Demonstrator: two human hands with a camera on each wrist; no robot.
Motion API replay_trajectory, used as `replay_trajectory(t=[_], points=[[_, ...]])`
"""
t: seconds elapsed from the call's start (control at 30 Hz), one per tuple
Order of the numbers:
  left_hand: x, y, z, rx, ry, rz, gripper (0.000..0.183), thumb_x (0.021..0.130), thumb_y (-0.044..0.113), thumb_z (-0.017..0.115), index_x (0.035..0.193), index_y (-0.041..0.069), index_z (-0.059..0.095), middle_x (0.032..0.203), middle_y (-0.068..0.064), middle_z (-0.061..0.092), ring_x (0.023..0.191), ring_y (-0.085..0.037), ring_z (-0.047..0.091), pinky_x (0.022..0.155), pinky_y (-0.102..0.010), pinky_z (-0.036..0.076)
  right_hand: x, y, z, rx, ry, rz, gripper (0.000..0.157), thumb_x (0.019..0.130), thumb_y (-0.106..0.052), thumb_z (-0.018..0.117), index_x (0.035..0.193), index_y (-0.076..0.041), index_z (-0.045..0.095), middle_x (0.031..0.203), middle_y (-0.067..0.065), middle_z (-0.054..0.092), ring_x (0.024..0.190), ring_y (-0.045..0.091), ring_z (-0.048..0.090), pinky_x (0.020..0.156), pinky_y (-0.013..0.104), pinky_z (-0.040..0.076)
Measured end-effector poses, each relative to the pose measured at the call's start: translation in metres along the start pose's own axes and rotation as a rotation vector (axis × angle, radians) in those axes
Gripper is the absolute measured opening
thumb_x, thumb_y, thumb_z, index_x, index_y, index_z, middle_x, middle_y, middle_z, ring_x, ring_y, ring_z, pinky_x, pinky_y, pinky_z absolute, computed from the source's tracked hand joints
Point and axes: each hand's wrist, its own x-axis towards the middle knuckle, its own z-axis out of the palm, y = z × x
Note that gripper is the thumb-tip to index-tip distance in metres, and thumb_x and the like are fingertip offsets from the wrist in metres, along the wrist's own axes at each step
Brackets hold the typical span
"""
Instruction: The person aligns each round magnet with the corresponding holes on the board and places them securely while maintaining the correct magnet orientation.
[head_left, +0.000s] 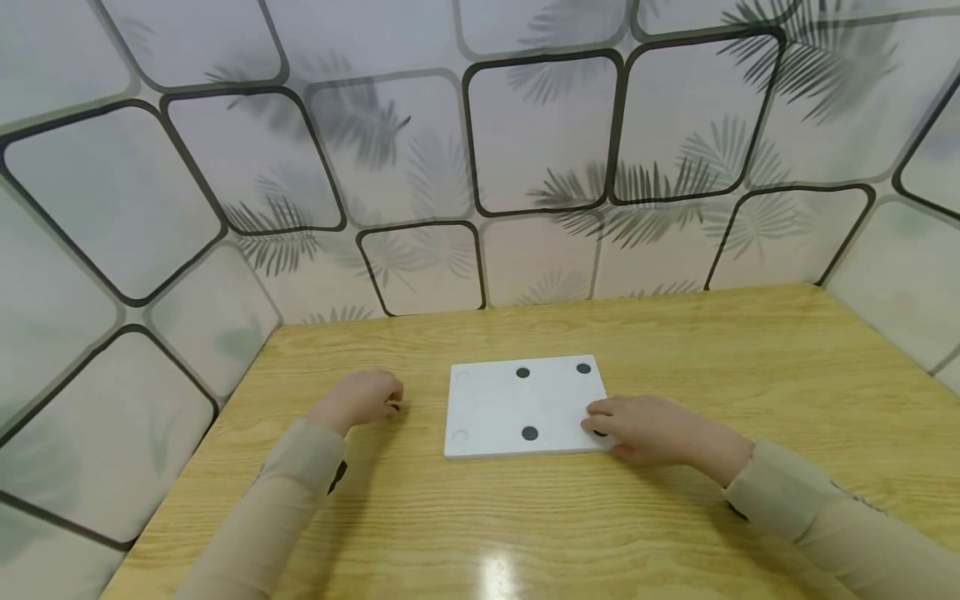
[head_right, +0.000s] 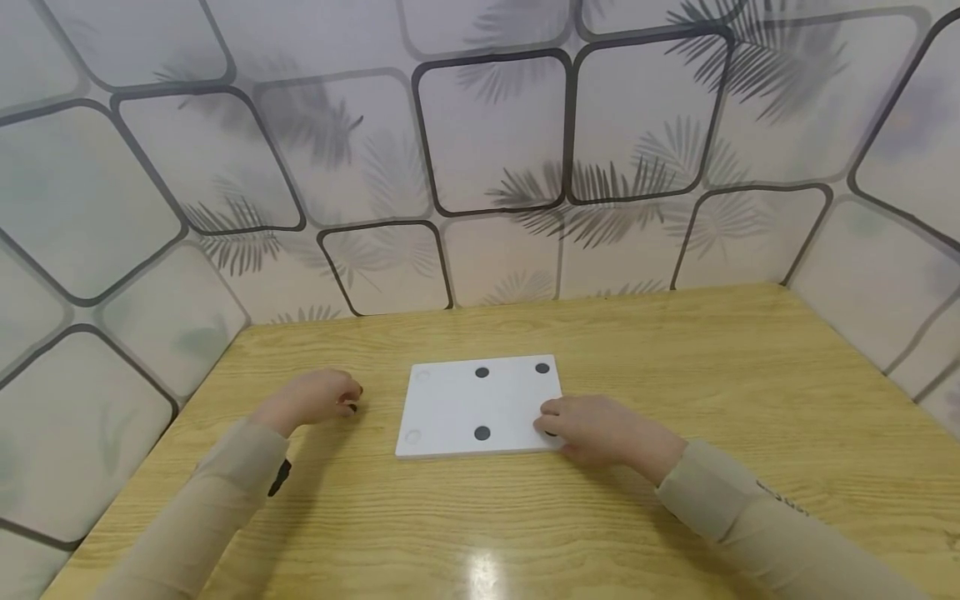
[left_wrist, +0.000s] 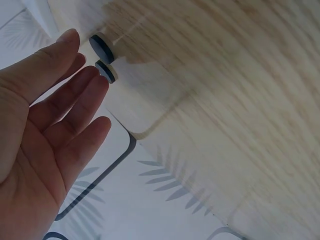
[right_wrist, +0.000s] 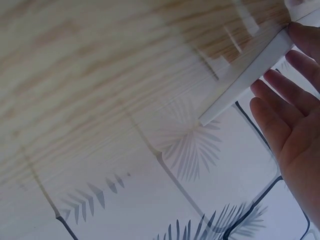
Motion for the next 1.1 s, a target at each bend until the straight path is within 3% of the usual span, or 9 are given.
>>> replay_trajectory(t=[0.67, 1.1], points=[[0.004, 0.000, 0.008, 0.019, -0.022, 0.015, 0.016, 0.081, 0.008, 0.063, 0.071, 0.010, 0.051, 0.069, 0.002, 0.045, 0.062, -0.014, 0.039, 0.056, -0.028, 0.036, -0.001, 0.000, 0.001, -0.003, 0.005, 0.001, 0.036, 0.074, -0.014, 0.070, 0.107, -0.008, 0.057, 0.109, 0.011, 0.056, 0.097, 0.024, 0.055, 0.076, 0.036, 0.048], [0.009, -0.001, 0.012, 0.016, -0.020, 0.009, 0.021, 0.071, 0.003, 0.064, 0.069, 0.010, 0.044, 0.066, 0.000, 0.041, 0.060, -0.014, 0.035, 0.054, -0.026, 0.030, -0.001, -0.001, -0.001, 0.020, -0.014, 0.023, 0.036, 0.074, -0.012, 0.069, 0.108, -0.008, 0.057, 0.111, 0.011, 0.055, 0.097, 0.024, 0.054, 0.075, 0.037, 0.049]])
